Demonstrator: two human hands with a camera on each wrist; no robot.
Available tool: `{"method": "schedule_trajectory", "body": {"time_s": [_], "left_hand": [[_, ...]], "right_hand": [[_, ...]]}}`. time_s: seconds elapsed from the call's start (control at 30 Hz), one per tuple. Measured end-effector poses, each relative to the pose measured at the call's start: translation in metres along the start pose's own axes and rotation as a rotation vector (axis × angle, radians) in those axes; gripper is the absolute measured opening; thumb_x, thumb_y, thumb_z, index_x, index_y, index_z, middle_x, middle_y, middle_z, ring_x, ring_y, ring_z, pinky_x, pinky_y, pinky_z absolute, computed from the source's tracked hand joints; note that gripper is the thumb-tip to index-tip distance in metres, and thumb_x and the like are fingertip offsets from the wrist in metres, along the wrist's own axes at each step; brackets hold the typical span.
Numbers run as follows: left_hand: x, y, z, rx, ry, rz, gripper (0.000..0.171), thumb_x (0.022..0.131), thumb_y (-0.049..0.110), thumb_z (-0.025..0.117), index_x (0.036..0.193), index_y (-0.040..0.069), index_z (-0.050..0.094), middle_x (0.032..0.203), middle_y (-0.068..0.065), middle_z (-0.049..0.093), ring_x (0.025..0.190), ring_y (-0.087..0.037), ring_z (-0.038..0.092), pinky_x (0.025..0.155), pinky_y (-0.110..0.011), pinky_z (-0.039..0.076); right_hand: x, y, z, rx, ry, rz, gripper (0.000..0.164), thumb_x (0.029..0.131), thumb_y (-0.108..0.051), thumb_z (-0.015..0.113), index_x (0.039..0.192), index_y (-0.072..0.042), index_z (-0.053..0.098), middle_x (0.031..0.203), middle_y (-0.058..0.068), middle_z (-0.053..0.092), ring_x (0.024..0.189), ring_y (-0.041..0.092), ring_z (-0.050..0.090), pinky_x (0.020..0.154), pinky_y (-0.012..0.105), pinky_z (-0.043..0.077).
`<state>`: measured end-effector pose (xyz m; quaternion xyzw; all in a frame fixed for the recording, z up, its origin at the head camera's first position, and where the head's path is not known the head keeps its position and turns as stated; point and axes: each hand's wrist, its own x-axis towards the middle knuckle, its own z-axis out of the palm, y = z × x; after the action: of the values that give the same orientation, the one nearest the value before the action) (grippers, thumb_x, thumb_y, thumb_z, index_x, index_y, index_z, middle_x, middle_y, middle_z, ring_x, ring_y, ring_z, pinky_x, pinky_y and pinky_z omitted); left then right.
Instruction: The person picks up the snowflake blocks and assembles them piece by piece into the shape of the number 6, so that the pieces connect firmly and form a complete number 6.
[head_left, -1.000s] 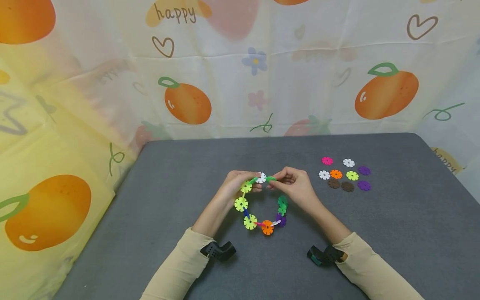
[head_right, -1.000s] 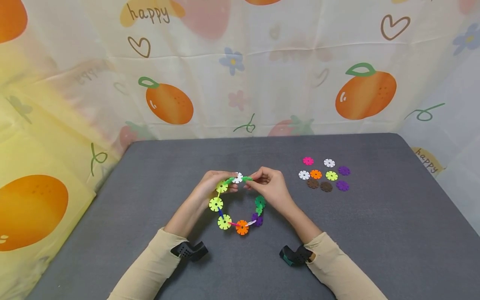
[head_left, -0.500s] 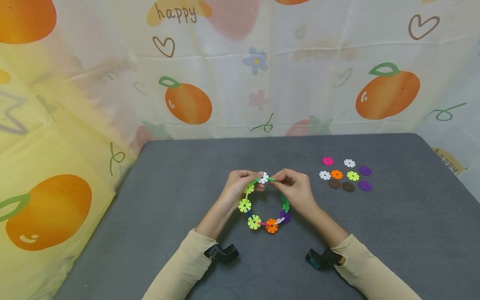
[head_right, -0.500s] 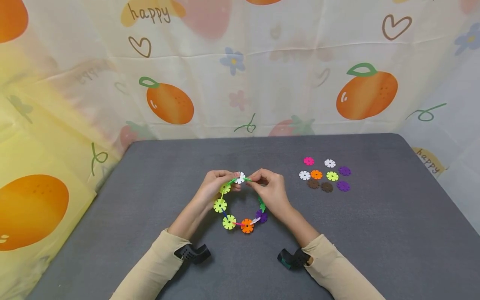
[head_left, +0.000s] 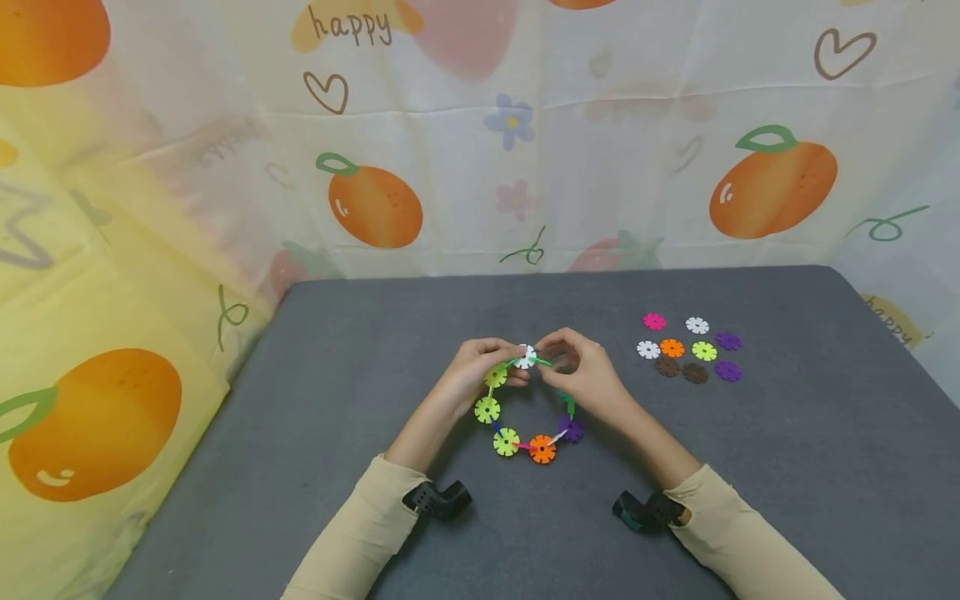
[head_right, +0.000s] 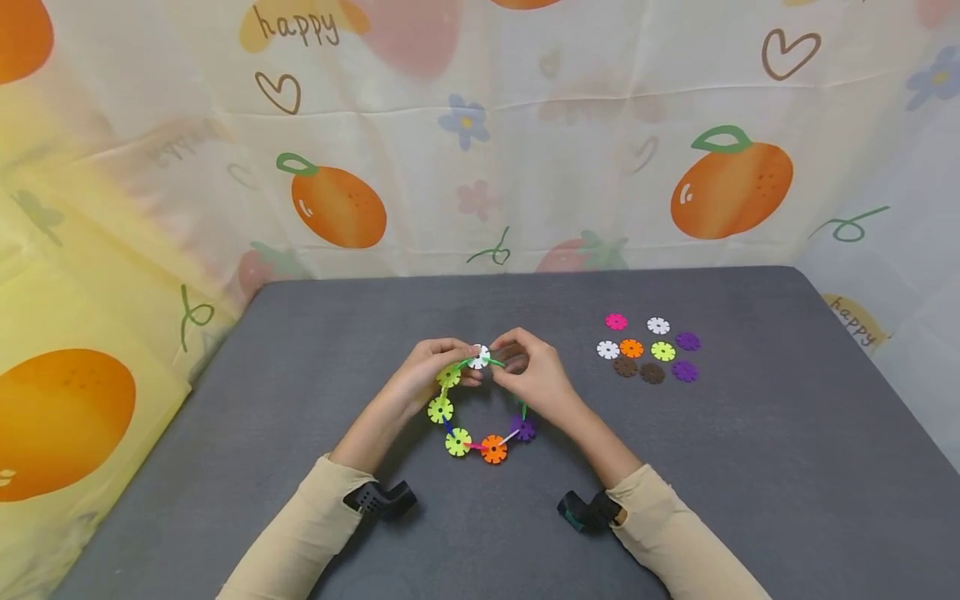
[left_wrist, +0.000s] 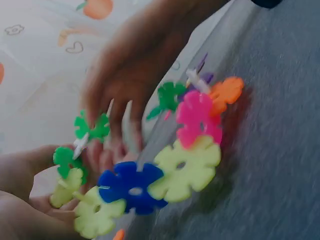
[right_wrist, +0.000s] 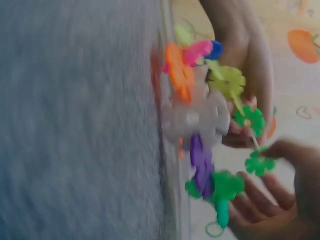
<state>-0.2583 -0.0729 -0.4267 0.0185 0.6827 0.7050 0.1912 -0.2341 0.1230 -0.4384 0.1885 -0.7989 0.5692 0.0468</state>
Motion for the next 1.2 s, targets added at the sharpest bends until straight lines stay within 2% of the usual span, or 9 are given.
{"method": "schedule_trajectory", "body": {"time_s": [0.1,0.23,0.37,0.43,0.53,0.67,0.87,1.07,1.2], "left_hand": [[0.002,0.001,-0.008,0.081,-0.015,-0.007,0.025,0.094,0.020,0.065,0.106,-0.002,0.068,0.096,-0.009,0.068,0.069,-0.015,0.071,0.075,-0.038,0.062],[0.006,0.000,-0.024,0.219,-0.016,-0.025,0.025,0.094,0.023,0.066,0.107,0.002,0.071,0.097,-0.007,0.069,0.068,-0.012,0.070,0.069,-0.033,0.061],[0.009,-0.002,-0.042,0.358,-0.039,-0.036,0.026,0.094,0.026,0.065,0.107,0.004,0.072,0.092,0.001,0.064,0.063,-0.006,0.060,0.060,-0.026,0.053],[0.011,-0.004,-0.051,0.393,-0.075,-0.038,0.026,0.094,0.026,0.064,0.107,0.005,0.071,0.088,0.003,0.062,0.064,-0.005,0.059,0.058,-0.024,0.049],[0.013,-0.006,-0.060,0.385,-0.158,-0.064,0.025,0.095,0.026,0.064,0.108,0.006,0.071,0.088,0.002,0.063,0.067,-0.007,0.063,0.058,-0.025,0.049],[0.013,-0.007,-0.067,0.376,-0.244,-0.103,0.025,0.093,0.027,0.066,0.107,0.006,0.072,0.092,-0.001,0.066,0.076,-0.013,0.070,0.065,-0.028,0.056],[0.012,-0.008,-0.073,0.352,-0.276,-0.129,0.028,0.093,0.028,0.067,0.108,0.004,0.072,0.095,-0.005,0.065,0.084,-0.022,0.074,0.075,-0.035,0.060],[0.011,-0.008,-0.076,0.334,-0.294,-0.142,0.028,0.092,0.028,0.068,0.108,0.005,0.072,0.089,-0.002,0.065,0.083,-0.021,0.073,0.074,-0.035,0.060],[0.010,-0.008,-0.079,0.323,-0.328,-0.152,0.028,0.092,0.026,0.069,0.108,0.003,0.071,0.097,-0.004,0.067,0.082,-0.021,0.073,0.073,-0.035,0.061]], "right_hand": [[0.001,-0.001,-0.004,-0.064,-0.020,0.081,0.023,0.095,-0.014,0.061,0.114,-0.003,0.063,0.106,0.017,0.069,0.089,0.027,0.065,0.075,0.028,0.055],[0.003,0.003,-0.005,-0.052,-0.038,0.174,0.031,0.103,-0.021,0.049,0.101,0.002,0.069,0.092,0.020,0.071,0.076,0.025,0.066,0.070,0.027,0.055],[0.002,0.006,-0.005,-0.064,-0.120,0.198,0.031,0.102,-0.014,0.049,0.092,0.005,0.071,0.084,0.017,0.072,0.071,0.018,0.065,0.066,0.024,0.055],[0.002,0.006,-0.004,-0.066,-0.172,0.194,0.029,0.101,-0.012,0.050,0.091,0.005,0.072,0.083,0.017,0.072,0.070,0.015,0.064,0.063,0.023,0.054],[0.004,0.007,-0.001,-0.042,-0.218,0.190,0.027,0.100,-0.012,0.052,0.094,0.006,0.072,0.085,0.018,0.072,0.070,0.015,0.063,0.063,0.024,0.054],[0.009,0.012,0.005,-0.038,-0.197,0.186,0.022,0.097,-0.014,0.059,0.101,0.004,0.072,0.090,0.019,0.072,0.074,0.017,0.066,0.066,0.025,0.056],[0.024,0.017,0.019,-0.081,-0.170,0.126,0.024,0.093,-0.010,0.065,0.113,0.002,0.069,0.107,0.018,0.072,0.089,0.023,0.069,0.077,0.030,0.059],[0.040,0.019,0.032,-0.059,-0.216,0.090,0.033,0.091,-0.011,0.069,0.121,0.000,0.065,0.117,0.018,0.068,0.103,0.030,0.066,0.088,0.039,0.057],[0.050,0.019,0.042,-0.063,-0.240,0.060,0.036,0.089,-0.010,0.070,0.123,-0.002,0.064,0.122,0.017,0.065,0.108,0.031,0.065,0.092,0.040,0.056]]}}
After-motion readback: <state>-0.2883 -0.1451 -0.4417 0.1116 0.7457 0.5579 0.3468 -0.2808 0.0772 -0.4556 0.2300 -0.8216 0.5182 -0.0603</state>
